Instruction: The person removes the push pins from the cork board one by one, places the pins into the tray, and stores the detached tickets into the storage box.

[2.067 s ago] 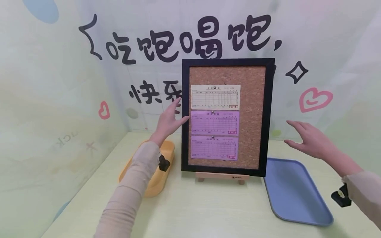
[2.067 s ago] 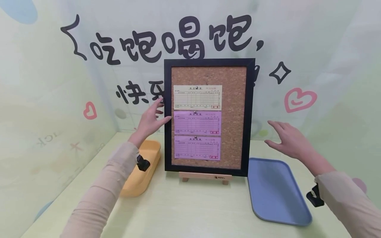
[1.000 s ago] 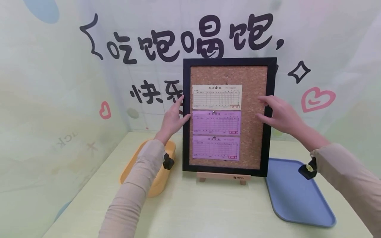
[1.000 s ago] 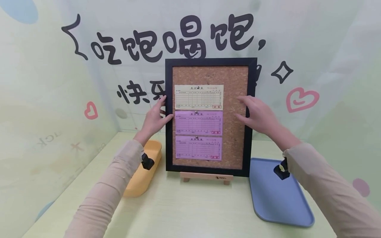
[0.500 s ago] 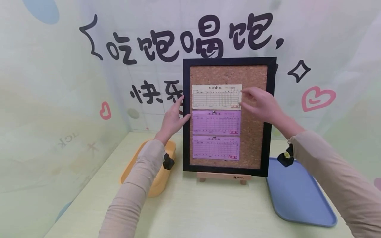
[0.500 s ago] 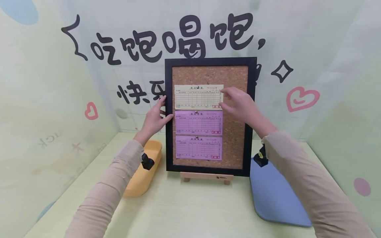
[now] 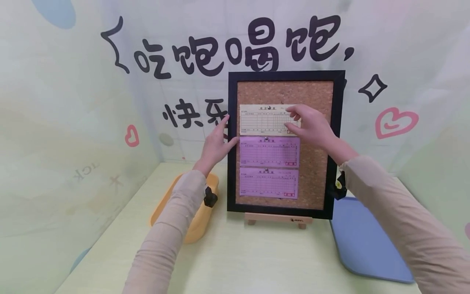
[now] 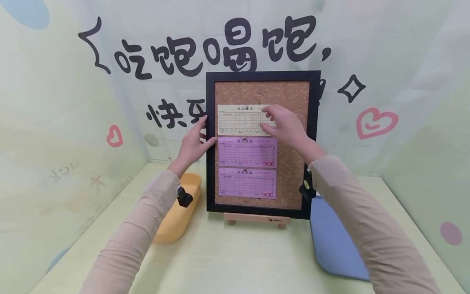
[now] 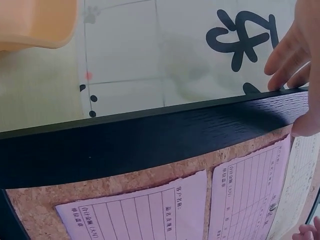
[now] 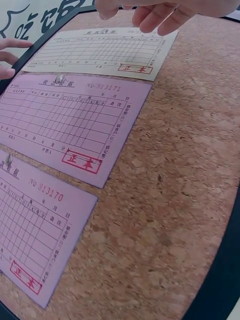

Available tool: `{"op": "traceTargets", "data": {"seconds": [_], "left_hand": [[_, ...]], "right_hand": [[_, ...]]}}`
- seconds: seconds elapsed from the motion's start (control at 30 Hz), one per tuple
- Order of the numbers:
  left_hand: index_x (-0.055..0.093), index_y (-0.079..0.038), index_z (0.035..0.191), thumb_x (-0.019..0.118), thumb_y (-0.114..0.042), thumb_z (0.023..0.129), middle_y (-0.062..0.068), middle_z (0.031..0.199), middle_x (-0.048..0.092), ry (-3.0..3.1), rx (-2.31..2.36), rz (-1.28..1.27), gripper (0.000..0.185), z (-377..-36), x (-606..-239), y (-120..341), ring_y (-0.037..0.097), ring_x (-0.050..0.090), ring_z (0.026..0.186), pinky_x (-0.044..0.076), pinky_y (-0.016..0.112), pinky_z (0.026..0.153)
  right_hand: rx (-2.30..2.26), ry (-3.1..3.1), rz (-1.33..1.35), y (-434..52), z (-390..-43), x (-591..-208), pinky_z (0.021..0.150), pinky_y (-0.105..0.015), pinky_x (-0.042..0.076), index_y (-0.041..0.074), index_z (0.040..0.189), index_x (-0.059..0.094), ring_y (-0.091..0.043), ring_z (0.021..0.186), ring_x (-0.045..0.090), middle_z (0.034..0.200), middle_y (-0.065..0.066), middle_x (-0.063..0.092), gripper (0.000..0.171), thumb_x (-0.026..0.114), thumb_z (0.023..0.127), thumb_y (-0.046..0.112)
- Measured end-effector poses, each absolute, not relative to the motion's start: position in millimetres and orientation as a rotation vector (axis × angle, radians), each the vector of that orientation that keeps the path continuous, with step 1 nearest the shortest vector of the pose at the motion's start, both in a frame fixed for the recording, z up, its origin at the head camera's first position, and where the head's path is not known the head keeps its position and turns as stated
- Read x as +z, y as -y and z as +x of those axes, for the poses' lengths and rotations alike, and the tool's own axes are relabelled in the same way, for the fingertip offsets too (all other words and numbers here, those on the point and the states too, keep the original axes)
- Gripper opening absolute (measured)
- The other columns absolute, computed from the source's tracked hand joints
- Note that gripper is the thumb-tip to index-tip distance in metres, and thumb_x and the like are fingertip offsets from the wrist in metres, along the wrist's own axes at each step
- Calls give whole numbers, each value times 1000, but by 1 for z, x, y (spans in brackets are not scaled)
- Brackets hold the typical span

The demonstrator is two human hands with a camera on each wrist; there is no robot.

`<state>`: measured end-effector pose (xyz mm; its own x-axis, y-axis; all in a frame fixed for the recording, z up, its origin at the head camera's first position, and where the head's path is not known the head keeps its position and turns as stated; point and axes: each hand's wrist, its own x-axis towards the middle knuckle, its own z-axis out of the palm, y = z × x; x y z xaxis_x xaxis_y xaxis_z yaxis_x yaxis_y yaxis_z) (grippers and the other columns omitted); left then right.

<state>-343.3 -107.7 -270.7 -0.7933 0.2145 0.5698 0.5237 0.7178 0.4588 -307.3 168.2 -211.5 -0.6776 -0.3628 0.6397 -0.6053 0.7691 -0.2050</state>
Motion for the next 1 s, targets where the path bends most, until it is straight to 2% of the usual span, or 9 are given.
{"op": "traceTargets", "data": {"seconds": [0.17, 0.4, 0.63, 1.0], "left_hand": [[22, -13, 144, 64, -32, 83, 11, 129, 49, 2415, -854, -527, 77, -346, -265, 103, 23, 60, 90, 48, 35, 76], [19, -13, 145, 64, -40, 81, 11, 141, 37, 2418, -787, -456, 83, -349, -261, 95, 26, 56, 98, 47, 39, 83], [24, -11, 144, 67, -40, 78, 10, 141, 38, 2344, -798, -415, 84, -353, -261, 89, 29, 46, 119, 43, 40, 92], [27, -8, 142, 69, -38, 77, 12, 140, 39, 2298, -793, -391, 83, -354, -262, 86, 28, 48, 116, 44, 38, 90]], "right_hand": [[565, 2381, 711, -164, -310, -211, 78, -40, 45, 0, 117, 54, -24, 91, 54, 104, -13, 59, 37, 62, 85, 17], [596, 2385, 706, -160, -314, -212, 78, -39, 46, 0, 117, 54, -24, 92, 54, 103, -13, 58, 37, 62, 85, 17], [602, 2370, 708, -157, -317, -212, 77, -39, 45, -1, 116, 55, -24, 90, 54, 100, -13, 58, 36, 62, 85, 16], [605, 2334, 726, -147, -327, -210, 73, -36, 45, -2, 112, 57, -22, 83, 53, 91, -11, 57, 31, 61, 85, 15]]}}
